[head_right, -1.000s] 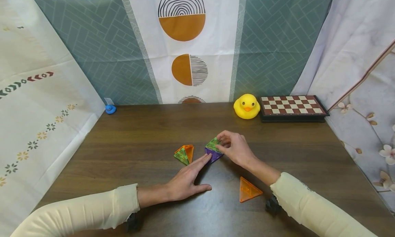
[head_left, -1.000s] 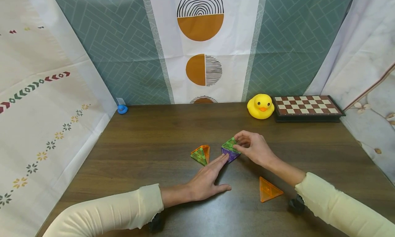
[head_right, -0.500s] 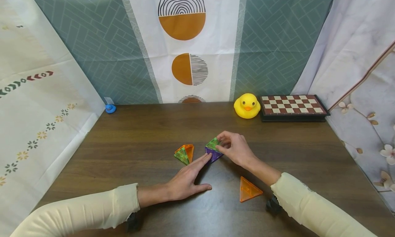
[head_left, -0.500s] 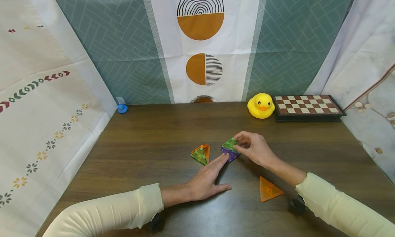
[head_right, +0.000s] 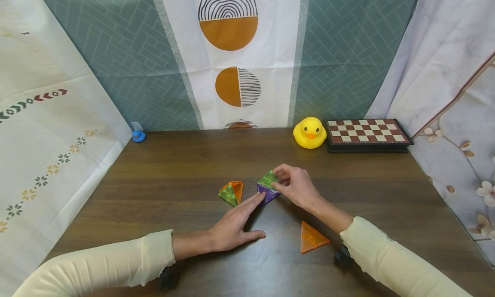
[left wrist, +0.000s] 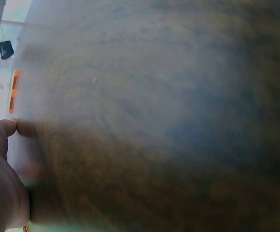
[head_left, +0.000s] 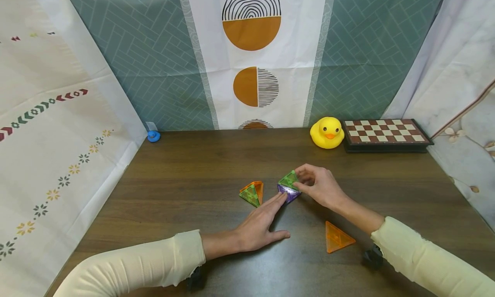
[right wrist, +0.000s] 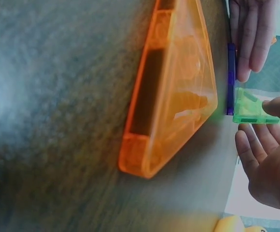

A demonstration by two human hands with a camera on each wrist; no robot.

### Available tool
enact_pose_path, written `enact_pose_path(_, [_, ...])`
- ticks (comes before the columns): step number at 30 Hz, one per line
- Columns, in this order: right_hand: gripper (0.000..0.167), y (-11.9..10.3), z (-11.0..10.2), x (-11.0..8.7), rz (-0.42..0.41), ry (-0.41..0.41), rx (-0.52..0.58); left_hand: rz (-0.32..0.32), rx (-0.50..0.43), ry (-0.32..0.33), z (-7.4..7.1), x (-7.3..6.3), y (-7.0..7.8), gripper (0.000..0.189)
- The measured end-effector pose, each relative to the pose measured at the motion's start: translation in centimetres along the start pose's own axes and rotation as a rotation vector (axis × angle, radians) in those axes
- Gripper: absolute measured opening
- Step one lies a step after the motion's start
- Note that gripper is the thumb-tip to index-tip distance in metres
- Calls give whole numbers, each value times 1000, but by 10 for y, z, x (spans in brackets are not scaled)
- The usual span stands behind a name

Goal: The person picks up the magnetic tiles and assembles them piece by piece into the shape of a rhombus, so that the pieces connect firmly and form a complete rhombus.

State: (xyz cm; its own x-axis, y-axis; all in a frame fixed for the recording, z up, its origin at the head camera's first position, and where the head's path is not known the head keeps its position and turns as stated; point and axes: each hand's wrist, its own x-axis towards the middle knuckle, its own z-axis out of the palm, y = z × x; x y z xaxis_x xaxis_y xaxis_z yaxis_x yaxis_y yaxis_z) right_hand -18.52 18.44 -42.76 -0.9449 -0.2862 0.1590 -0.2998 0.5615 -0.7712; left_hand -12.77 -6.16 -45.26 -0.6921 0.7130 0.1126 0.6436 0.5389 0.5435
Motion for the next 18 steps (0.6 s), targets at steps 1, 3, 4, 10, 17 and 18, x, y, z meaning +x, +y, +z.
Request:
enact_pose_path(1, [30, 0, 0, 0, -2, 4, -4, 0, 0, 1, 0, 0, 0, 99])
enact_pose_path(3, [36, 1, -1, 0, 0, 13, -6, -1, 2, 0, 0, 0, 0, 99])
enact_pose_path(4, [39, 1, -1, 0, -1, 16, -8, -2, 2, 1, 0, 0, 0, 98])
enact_pose_path(10, [58, 4, -4, 0, 10, 31, -49, -4, 5, 4, 0, 0, 0, 98])
enact_pose_path(17, [62, 7, -10, -1, 3, 27, -71, -6, 2, -2, 0, 0, -1, 98])
enact_pose_path(18, [63, 8, -11, -2, 0, 24, -73, -6, 1, -3, 0, 0, -1, 98])
